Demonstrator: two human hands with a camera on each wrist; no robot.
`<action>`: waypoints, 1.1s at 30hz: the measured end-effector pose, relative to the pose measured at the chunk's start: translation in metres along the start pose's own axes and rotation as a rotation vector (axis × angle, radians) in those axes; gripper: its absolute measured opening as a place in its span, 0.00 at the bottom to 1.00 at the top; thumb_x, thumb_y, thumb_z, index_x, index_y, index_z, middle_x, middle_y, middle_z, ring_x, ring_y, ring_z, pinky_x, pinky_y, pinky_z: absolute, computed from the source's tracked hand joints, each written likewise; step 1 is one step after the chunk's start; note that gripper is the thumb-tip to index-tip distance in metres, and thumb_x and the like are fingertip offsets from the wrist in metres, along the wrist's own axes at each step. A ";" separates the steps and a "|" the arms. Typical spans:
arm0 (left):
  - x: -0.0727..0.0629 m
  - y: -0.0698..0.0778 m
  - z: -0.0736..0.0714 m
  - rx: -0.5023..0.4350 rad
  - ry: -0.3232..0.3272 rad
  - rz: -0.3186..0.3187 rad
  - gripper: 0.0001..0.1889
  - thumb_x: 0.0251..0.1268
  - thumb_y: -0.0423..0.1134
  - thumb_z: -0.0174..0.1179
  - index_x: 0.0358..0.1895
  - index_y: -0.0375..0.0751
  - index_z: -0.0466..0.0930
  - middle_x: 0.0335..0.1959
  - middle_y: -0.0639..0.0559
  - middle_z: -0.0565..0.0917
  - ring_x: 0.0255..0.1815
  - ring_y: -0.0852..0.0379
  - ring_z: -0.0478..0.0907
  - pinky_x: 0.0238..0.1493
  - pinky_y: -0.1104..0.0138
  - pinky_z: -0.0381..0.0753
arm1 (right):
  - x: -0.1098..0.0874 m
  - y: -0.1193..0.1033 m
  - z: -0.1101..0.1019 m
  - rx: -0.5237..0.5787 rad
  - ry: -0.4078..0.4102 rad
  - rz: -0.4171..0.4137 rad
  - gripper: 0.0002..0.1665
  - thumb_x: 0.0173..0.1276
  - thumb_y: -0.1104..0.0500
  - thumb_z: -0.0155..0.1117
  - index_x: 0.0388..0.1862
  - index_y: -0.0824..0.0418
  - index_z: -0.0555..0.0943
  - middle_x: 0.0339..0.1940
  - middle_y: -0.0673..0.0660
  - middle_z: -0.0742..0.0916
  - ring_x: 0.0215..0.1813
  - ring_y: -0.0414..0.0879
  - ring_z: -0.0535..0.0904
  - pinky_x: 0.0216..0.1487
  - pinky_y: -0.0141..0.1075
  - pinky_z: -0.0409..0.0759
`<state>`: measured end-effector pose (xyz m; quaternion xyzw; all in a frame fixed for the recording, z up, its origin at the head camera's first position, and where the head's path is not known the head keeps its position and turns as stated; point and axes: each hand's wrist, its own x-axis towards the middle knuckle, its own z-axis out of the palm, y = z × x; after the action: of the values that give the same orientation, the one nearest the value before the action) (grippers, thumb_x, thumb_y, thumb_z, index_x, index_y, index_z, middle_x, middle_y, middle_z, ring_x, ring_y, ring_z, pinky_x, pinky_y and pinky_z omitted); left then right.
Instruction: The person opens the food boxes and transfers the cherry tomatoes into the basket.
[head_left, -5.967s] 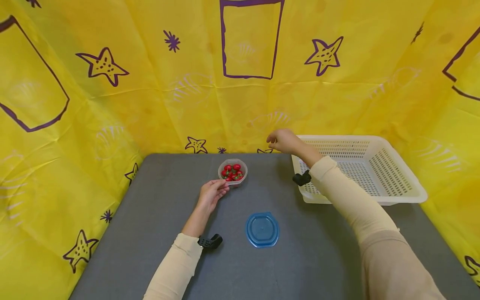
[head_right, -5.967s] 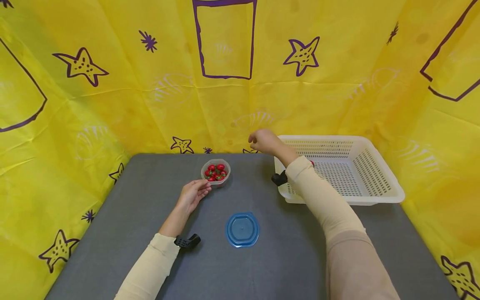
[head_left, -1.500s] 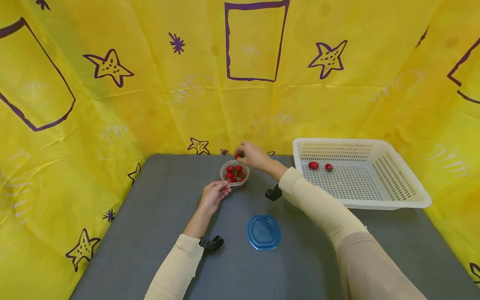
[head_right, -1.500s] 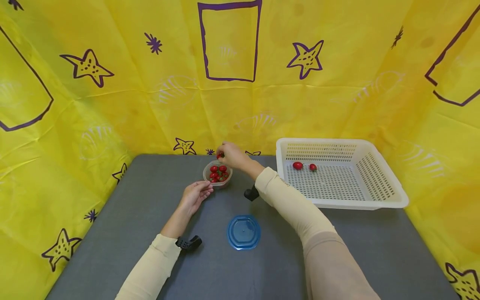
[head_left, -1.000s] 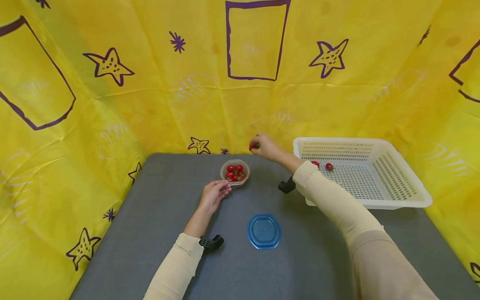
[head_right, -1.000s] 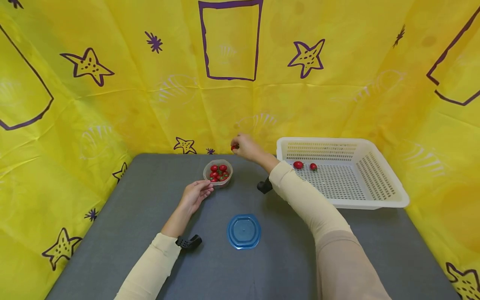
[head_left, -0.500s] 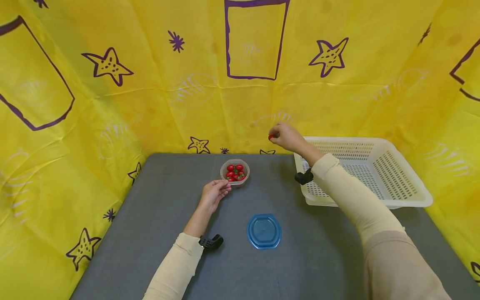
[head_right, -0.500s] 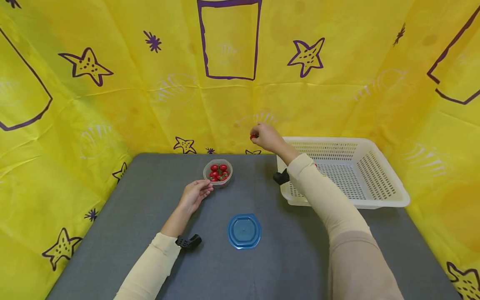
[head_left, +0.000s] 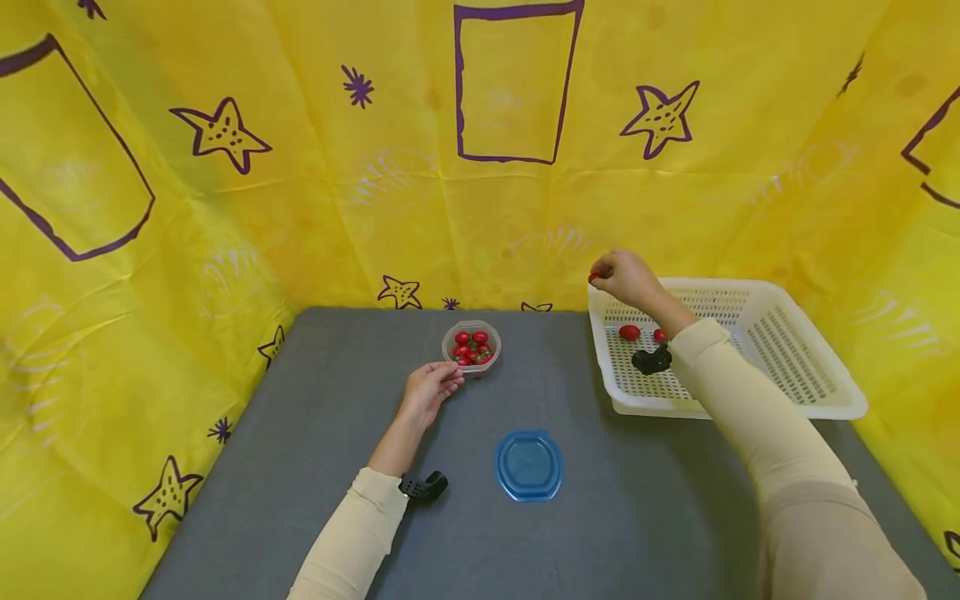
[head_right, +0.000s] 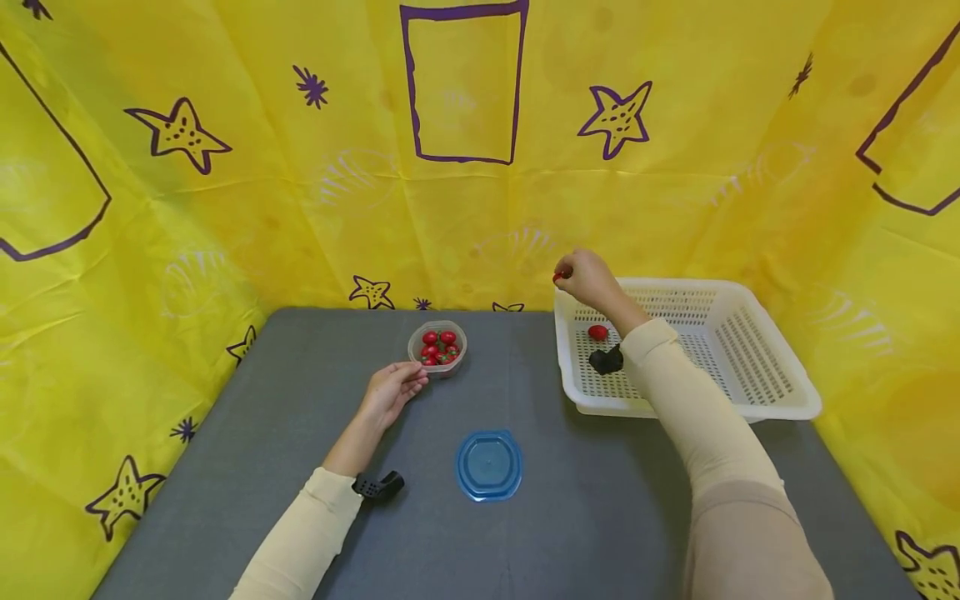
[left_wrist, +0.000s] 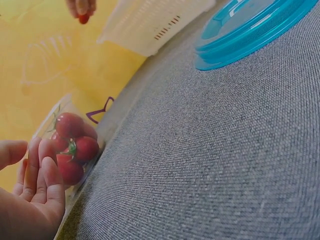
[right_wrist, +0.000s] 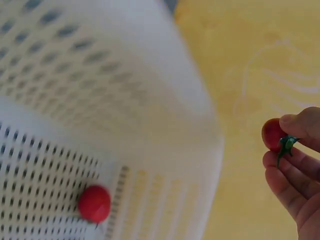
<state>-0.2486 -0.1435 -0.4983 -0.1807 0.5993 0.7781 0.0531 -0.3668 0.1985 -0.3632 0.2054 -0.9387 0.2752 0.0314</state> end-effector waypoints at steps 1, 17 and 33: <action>0.000 0.000 0.001 0.000 -0.002 -0.002 0.07 0.69 0.35 0.58 0.44 0.35 0.75 0.25 0.56 0.84 0.27 0.63 0.83 0.35 0.74 0.81 | -0.003 0.004 -0.002 -0.005 -0.003 0.008 0.14 0.67 0.65 0.62 0.46 0.75 0.81 0.45 0.72 0.81 0.48 0.64 0.78 0.53 0.54 0.77; 0.000 -0.001 0.002 0.006 -0.001 -0.007 0.09 0.69 0.35 0.58 0.46 0.34 0.75 0.27 0.56 0.84 0.29 0.63 0.83 0.36 0.73 0.82 | -0.027 0.054 -0.017 -0.059 0.040 0.117 0.14 0.67 0.63 0.61 0.44 0.75 0.81 0.43 0.74 0.84 0.46 0.66 0.79 0.51 0.56 0.77; -0.001 -0.001 0.002 -0.012 -0.003 0.001 0.07 0.69 0.34 0.57 0.44 0.34 0.75 0.25 0.56 0.84 0.27 0.63 0.83 0.34 0.73 0.81 | -0.050 0.098 -0.014 -0.167 -0.013 0.178 0.13 0.64 0.64 0.60 0.40 0.76 0.80 0.38 0.73 0.85 0.40 0.65 0.80 0.47 0.55 0.76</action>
<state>-0.2480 -0.1414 -0.4984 -0.1793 0.5945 0.7821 0.0524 -0.3613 0.2989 -0.4095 0.1197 -0.9730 0.1966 0.0174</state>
